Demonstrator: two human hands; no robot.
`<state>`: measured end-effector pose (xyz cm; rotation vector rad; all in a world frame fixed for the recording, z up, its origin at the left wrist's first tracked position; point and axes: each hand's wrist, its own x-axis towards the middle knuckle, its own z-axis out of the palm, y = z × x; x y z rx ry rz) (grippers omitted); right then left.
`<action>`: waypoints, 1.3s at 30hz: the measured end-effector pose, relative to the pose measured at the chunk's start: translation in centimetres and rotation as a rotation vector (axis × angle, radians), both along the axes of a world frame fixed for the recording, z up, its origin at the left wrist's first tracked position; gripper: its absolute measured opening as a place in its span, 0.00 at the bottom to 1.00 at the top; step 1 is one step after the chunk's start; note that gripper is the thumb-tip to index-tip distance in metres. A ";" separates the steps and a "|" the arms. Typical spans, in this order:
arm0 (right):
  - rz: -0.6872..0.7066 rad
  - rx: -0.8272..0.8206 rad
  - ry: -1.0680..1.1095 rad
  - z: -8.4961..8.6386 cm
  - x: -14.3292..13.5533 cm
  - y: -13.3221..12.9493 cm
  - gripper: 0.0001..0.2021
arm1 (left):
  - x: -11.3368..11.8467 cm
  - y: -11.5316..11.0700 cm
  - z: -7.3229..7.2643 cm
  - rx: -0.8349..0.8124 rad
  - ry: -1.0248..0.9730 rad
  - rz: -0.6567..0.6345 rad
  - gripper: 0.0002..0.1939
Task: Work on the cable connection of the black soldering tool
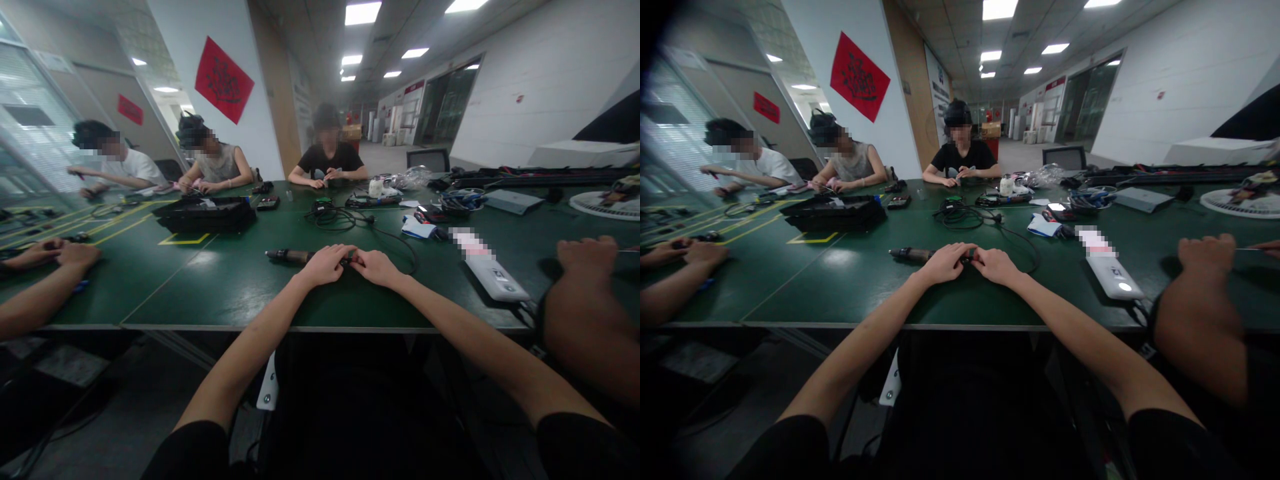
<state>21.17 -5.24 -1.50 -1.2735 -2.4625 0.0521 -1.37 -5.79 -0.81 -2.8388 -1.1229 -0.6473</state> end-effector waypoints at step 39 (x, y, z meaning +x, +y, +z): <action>0.027 -0.004 0.032 0.1 0.1 0.0 0.07 | -1.0 1.1 -0.3 0.044 0.036 0.014 0.08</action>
